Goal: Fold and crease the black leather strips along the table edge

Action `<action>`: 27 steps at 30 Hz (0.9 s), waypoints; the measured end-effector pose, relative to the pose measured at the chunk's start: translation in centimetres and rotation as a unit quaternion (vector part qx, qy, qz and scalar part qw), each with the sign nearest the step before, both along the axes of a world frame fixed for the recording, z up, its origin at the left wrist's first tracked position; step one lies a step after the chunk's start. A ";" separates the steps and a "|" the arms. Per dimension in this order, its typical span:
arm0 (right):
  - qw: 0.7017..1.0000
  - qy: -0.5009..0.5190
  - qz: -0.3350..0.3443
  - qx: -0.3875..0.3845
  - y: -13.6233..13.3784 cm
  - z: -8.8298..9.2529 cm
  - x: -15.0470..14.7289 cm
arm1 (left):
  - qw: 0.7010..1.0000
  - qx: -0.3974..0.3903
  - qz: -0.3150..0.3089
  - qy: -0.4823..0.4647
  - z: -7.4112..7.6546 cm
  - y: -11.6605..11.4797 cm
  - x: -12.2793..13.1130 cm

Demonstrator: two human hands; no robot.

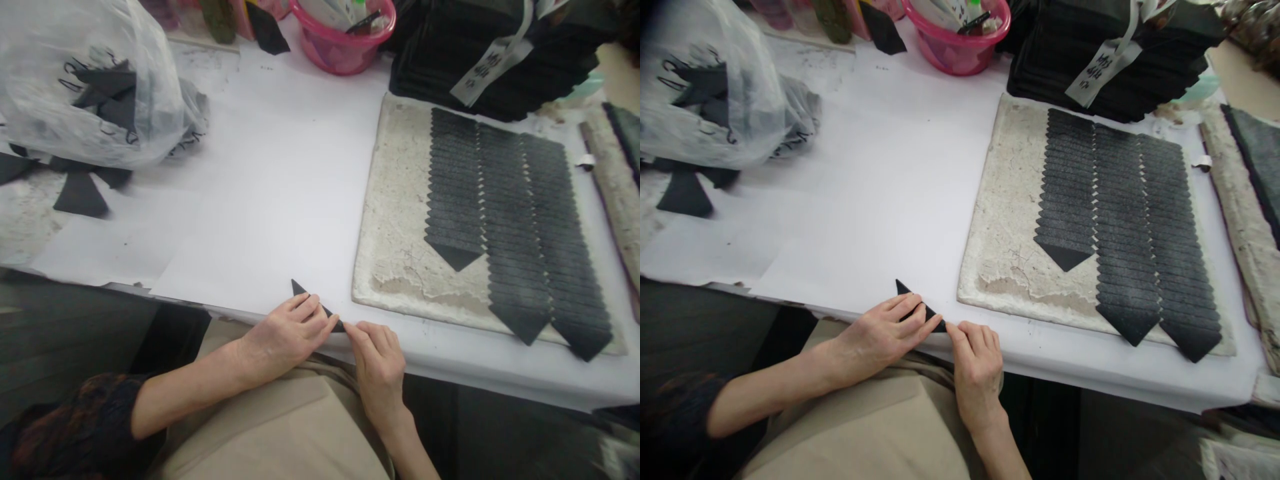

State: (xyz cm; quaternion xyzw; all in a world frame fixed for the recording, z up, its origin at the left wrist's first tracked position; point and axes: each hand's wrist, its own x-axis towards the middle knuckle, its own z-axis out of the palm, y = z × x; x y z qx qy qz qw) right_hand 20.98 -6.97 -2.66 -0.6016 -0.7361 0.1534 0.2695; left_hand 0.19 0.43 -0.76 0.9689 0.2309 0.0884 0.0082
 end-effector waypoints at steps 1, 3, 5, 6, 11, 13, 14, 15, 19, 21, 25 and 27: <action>1.000 0.004 -0.006 -0.003 0.0 0.0 0.0 | 1.000 -0.002 0.001 -0.001 0.0 0.0 0.0; 1.000 0.009 -0.015 -0.005 0.1 0.0 0.0 | 1.000 -0.005 0.006 -0.007 -0.1 -0.1 0.0; 1.000 0.013 -0.022 -0.001 0.2 0.1 -0.1 | 1.000 -0.007 0.012 -0.011 -0.1 -0.1 0.1; 1.000 0.015 -0.023 0.002 0.2 0.1 -0.1 | 1.000 -0.009 0.015 -0.012 -0.1 -0.2 0.1; 1.000 0.018 -0.020 0.012 0.1 -0.1 0.2 | 1.000 -0.017 0.018 -0.010 -0.2 -0.1 0.2; 1.000 0.012 -0.018 0.009 0.0 -0.2 0.3 | 1.000 -0.015 0.019 -0.009 -0.2 -0.1 0.2; 1.000 0.008 -0.017 0.006 -0.1 -0.2 0.4 | 1.000 -0.014 0.019 -0.008 -0.2 -0.2 0.2; 1.000 0.004 -0.015 0.004 -0.1 -0.2 0.4 | 1.000 -0.014 0.018 -0.006 -0.1 -0.2 0.2; 1.000 -0.015 -0.005 0.005 0.0 0.0 0.3 | 1.000 -0.011 0.012 0.007 0.0 -0.2 0.3; 1.000 -0.028 0.003 0.013 0.1 0.2 0.3 | 1.000 -0.009 0.006 0.013 0.1 -0.2 0.3; 0.999 -0.048 0.013 0.019 0.1 0.4 0.3 | 1.000 -0.019 0.002 0.008 0.2 -0.2 0.6; 0.999 -0.048 0.013 0.013 0.0 0.3 0.4 | 1.000 -0.029 -0.001 -0.004 0.1 -0.2 0.7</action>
